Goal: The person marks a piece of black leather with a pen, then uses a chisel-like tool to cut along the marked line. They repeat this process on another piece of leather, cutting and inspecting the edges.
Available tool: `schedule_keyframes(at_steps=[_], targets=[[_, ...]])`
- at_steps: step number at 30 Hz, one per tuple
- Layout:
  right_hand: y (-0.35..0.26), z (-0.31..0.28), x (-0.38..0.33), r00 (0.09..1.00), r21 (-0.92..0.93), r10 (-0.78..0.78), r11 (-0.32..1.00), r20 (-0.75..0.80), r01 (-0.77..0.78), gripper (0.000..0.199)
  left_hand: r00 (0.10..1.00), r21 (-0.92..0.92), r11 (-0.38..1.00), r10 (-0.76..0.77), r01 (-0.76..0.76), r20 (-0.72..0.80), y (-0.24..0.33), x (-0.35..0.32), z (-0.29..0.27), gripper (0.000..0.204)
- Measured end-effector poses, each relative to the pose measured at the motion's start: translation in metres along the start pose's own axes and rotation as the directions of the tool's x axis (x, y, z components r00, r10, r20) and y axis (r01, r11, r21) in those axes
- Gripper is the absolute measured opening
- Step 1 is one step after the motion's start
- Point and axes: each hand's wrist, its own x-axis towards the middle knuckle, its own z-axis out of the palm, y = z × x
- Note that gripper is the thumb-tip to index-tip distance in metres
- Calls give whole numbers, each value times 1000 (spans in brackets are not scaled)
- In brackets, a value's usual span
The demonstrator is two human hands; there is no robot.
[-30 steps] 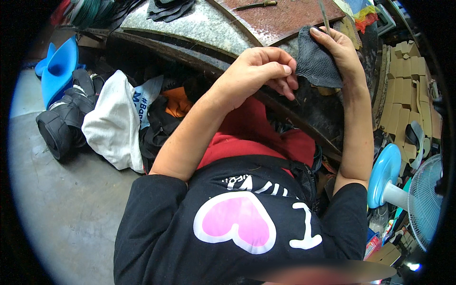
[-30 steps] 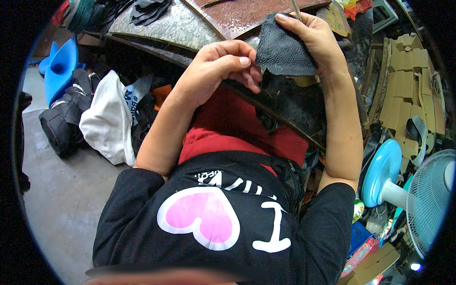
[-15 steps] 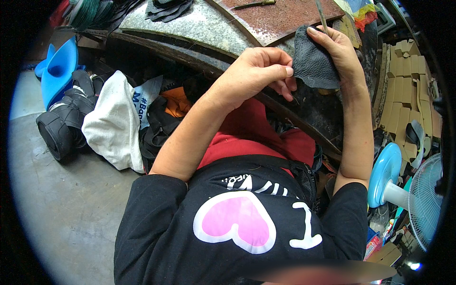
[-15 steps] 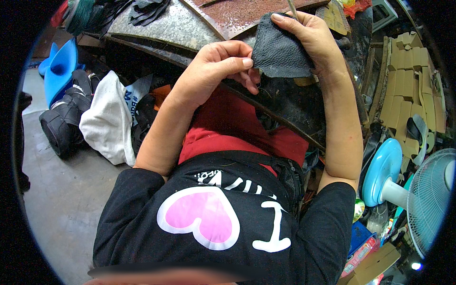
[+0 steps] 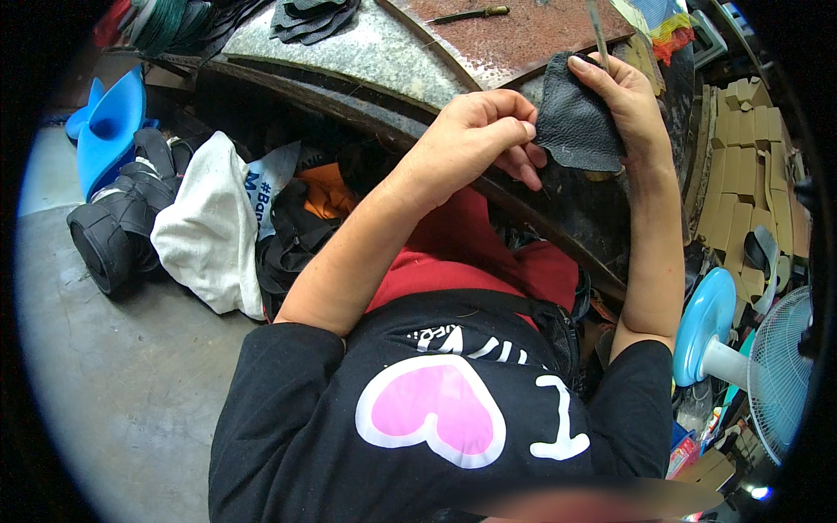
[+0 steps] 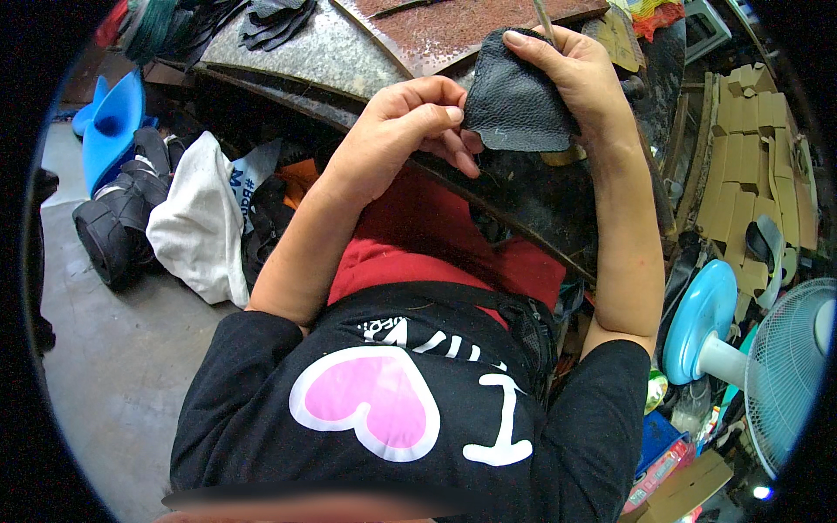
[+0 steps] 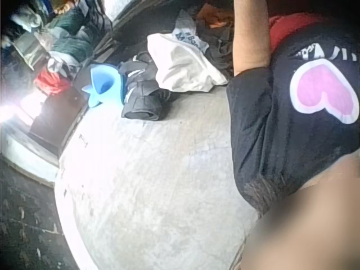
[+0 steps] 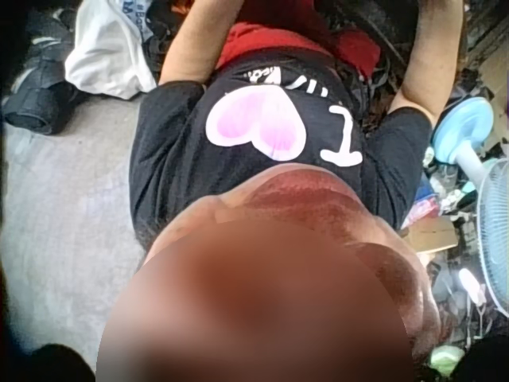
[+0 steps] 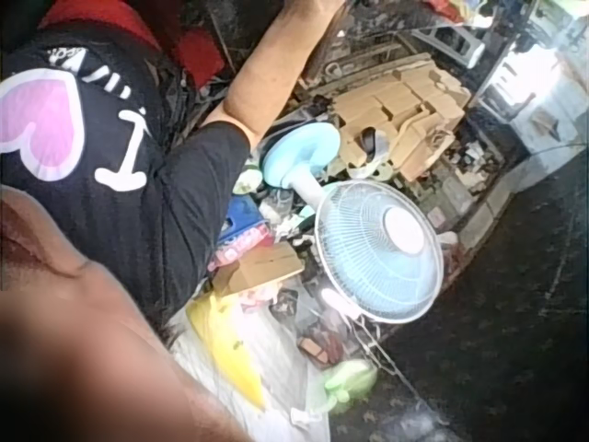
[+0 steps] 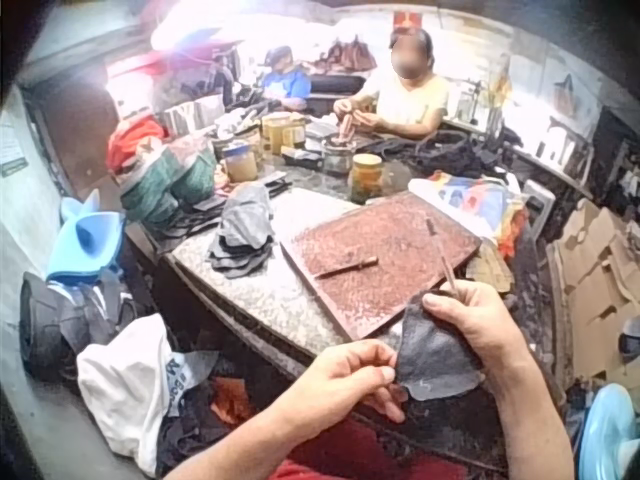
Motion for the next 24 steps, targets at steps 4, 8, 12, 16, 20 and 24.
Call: schedule_keyframes(at_steps=[4,8,12,16,20,24], targets=[[-1,0,0,1000,-10,1,1000,20,-1,16,1000,-79,997,-13,13,-1,1,1,-1,18],[-1,0,-1,999,-42,-9,999,39,11,17,1000,21,1000,-11,11,-2,0,1,1,19],[1,-1,1,999,-70,-5,998,53,8,18,1000,-58,998,-9,9,-3,0,0,1,18],[3,-4,3,998,-64,17,998,59,-13,18,1000,-73,997,1,1,20,-1,1,-1,19],[4,-4,4,999,-85,-12,996,49,16,18,1000,-171,985,-11,13,9,-2,4,-3,20],[3,1,1,999,-62,-3,998,42,6,17,999,-122,992,-25,28,23,1,4,-1,24]])
